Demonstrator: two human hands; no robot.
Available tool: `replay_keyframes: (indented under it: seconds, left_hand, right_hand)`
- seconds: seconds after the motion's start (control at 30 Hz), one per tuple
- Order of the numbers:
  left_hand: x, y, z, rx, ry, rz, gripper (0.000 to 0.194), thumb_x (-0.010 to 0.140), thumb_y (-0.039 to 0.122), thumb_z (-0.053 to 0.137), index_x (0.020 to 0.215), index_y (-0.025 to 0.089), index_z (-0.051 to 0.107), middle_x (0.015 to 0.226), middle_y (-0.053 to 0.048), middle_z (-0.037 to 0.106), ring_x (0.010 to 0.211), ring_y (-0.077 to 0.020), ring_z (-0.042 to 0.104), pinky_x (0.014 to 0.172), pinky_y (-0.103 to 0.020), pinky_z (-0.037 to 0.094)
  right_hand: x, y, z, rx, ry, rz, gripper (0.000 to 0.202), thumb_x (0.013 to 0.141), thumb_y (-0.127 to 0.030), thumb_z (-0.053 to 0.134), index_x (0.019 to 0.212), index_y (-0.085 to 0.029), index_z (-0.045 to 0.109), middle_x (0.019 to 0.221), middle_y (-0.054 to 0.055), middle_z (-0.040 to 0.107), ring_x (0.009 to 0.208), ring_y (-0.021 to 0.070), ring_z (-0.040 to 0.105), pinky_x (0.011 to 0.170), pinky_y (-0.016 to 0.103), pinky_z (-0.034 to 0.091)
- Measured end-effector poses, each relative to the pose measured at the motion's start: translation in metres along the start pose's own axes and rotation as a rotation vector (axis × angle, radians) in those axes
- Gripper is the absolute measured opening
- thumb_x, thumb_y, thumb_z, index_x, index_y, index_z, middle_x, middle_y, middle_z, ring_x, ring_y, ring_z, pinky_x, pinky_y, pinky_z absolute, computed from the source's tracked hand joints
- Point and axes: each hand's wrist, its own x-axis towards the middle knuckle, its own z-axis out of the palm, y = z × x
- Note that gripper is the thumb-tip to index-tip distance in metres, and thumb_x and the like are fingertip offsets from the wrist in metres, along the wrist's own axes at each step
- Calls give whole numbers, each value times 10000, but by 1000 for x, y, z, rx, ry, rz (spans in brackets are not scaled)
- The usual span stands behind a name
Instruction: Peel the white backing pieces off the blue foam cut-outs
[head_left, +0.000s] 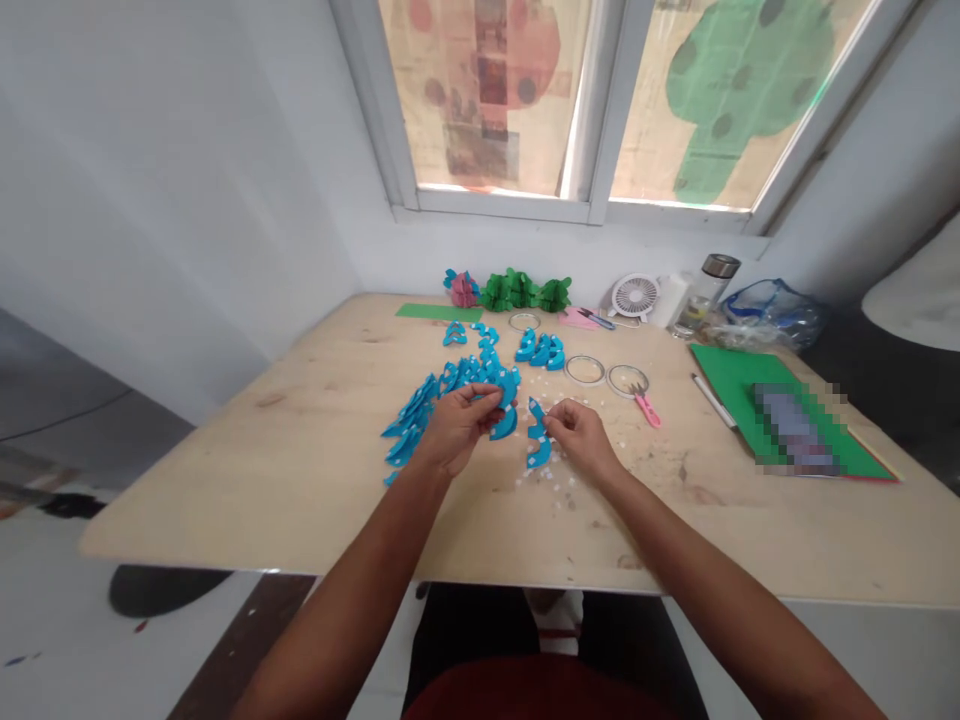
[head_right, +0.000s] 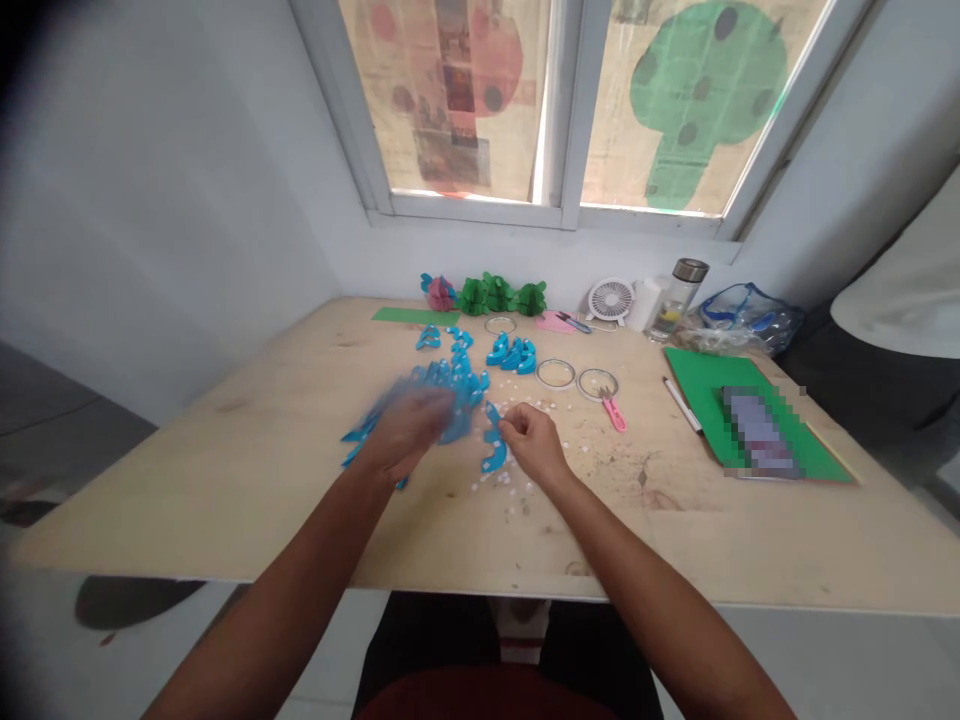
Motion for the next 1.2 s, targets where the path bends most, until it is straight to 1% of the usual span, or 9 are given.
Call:
replay_keyframes:
  seconds: [0.1, 0.2, 0.27, 0.33, 0.47, 0.57, 0.77, 1.07, 1.2]
  left_hand:
    - [8, -9, 19, 30, -27, -17, 268, 504, 253, 780, 692, 122, 640, 570, 19, 592, 508, -81, 533, 511, -200, 395]
    - [16, -24, 32, 75, -69, -58, 264, 505, 270, 776, 691, 124, 660, 571, 8, 600, 534, -96, 543, 535, -217, 408]
    - [20, -35, 37, 104, -119, -78, 265, 503, 290, 774, 681, 125, 668, 582, 1, 606, 534, -99, 535, 520, -218, 400]
    - [22, -45, 39, 138, -127, -73, 260, 521, 306, 763, 685, 124, 676, 583, 1, 607, 530, -95, 525, 521, -218, 402]
    - [21, -58, 39, 181, -75, -20, 227, 544, 309, 742, 657, 128, 663, 507, 24, 563, 463, -80, 475, 483, -212, 381]
    - [17, -59, 40, 196, -38, 23, 211, 546, 294, 735, 642, 130, 643, 485, 29, 545, 444, -78, 460, 453, -203, 360]
    - [12, -55, 44, 209, -13, 38, 251, 569, 281, 719, 757, 123, 668, 535, 12, 580, 460, -85, 469, 448, -203, 364]
    - [8, -50, 45, 243, -39, 56, 162, 573, 280, 692, 619, 137, 631, 482, 28, 542, 456, -81, 451, 465, -202, 357]
    - [7, -49, 46, 254, -38, 64, 155, 580, 279, 681, 583, 141, 611, 453, 36, 514, 440, -77, 427, 459, -202, 340]
  right_hand:
    - [6, 6, -12, 139, 84, 23, 182, 695, -330, 606, 635, -170, 542, 558, -20, 542, 515, 113, 491, 516, 233, 374]
    - [9, 13, -17, 233, 132, 33, 186, 677, -336, 629, 653, -169, 551, 563, -20, 554, 516, 115, 501, 515, 235, 382]
    - [9, 19, -17, 311, 157, 41, 191, 673, -339, 635, 651, -172, 544, 563, -21, 562, 510, 113, 503, 506, 232, 383]
    - [9, 24, -15, 369, 173, 36, 184, 676, -330, 636, 656, -174, 539, 570, -27, 565, 513, 108, 504, 509, 228, 382]
    - [7, 25, -13, 416, 161, 20, 178, 673, -323, 646, 656, -177, 546, 561, -37, 562, 506, 102, 499, 509, 222, 381]
    - [6, 22, -13, 435, 136, 25, 171, 675, -313, 651, 656, -174, 554, 562, -37, 563, 504, 97, 495, 507, 219, 376]
    - [6, 21, -13, 453, 123, 38, 169, 676, -315, 657, 659, -177, 560, 553, -36, 561, 501, 100, 488, 502, 221, 364]
    - [4, 21, -13, 465, 120, 26, 170, 684, -321, 656, 671, -178, 565, 563, -36, 560, 511, 97, 489, 506, 217, 373]
    - [3, 19, -14, 446, 138, 11, 189, 705, -360, 635, 763, -186, 585, 605, -24, 578, 551, 108, 510, 529, 224, 398]
